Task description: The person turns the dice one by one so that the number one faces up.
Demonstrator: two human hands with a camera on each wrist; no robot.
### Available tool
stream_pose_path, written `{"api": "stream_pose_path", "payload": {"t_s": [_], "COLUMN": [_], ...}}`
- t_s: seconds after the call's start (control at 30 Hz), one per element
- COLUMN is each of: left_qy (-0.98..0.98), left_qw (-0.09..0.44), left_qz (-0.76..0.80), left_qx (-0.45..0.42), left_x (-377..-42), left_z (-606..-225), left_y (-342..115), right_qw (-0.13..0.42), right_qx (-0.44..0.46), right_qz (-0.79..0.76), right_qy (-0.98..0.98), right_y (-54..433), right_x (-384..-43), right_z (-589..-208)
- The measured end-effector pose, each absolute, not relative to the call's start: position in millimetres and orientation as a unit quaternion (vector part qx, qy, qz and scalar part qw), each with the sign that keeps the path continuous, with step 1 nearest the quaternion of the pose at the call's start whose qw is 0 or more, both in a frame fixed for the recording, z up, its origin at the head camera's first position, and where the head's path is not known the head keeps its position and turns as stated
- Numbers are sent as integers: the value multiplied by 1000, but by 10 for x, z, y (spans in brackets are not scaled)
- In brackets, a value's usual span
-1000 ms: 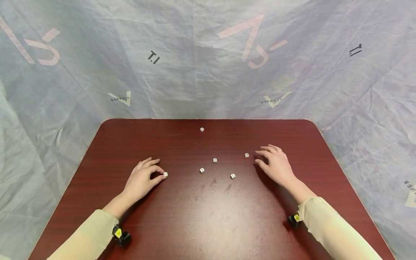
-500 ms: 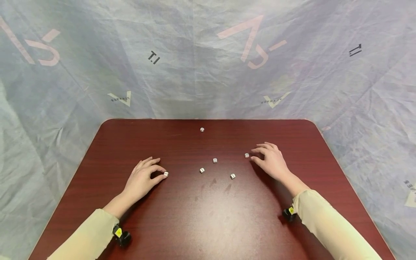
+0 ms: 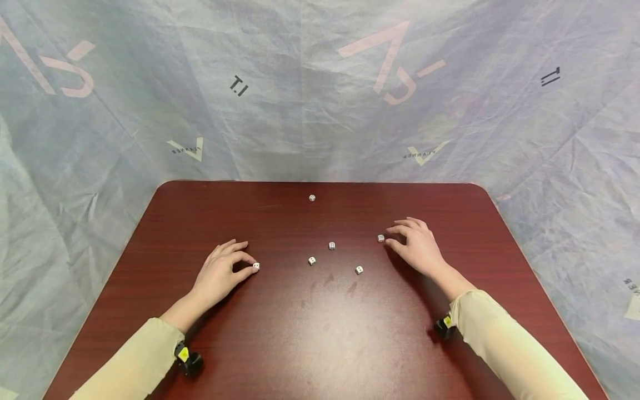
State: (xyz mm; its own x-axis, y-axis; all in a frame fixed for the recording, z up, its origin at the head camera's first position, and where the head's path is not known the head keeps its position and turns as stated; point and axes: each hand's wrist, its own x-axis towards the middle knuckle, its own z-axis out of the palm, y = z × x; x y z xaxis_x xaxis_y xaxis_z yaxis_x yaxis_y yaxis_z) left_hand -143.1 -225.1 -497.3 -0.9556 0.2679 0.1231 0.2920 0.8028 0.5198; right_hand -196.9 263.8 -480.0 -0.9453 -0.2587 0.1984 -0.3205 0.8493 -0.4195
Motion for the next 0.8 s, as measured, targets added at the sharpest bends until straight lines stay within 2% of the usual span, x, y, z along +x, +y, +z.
{"api": "stream_pose_path", "payload": {"t_s": [0.8], "left_qy": [-945], "left_qw": [3], "left_qz": [-299], "left_qx": [-134], "left_x": [-1438], "left_z": [-4975], "left_y": [-2261], "right_qw": [71], "right_qx": [160], "right_qz": [231], "right_qy": [-957], "right_y": [2623], "right_x": [-2022], "right_z": [-4849]}}
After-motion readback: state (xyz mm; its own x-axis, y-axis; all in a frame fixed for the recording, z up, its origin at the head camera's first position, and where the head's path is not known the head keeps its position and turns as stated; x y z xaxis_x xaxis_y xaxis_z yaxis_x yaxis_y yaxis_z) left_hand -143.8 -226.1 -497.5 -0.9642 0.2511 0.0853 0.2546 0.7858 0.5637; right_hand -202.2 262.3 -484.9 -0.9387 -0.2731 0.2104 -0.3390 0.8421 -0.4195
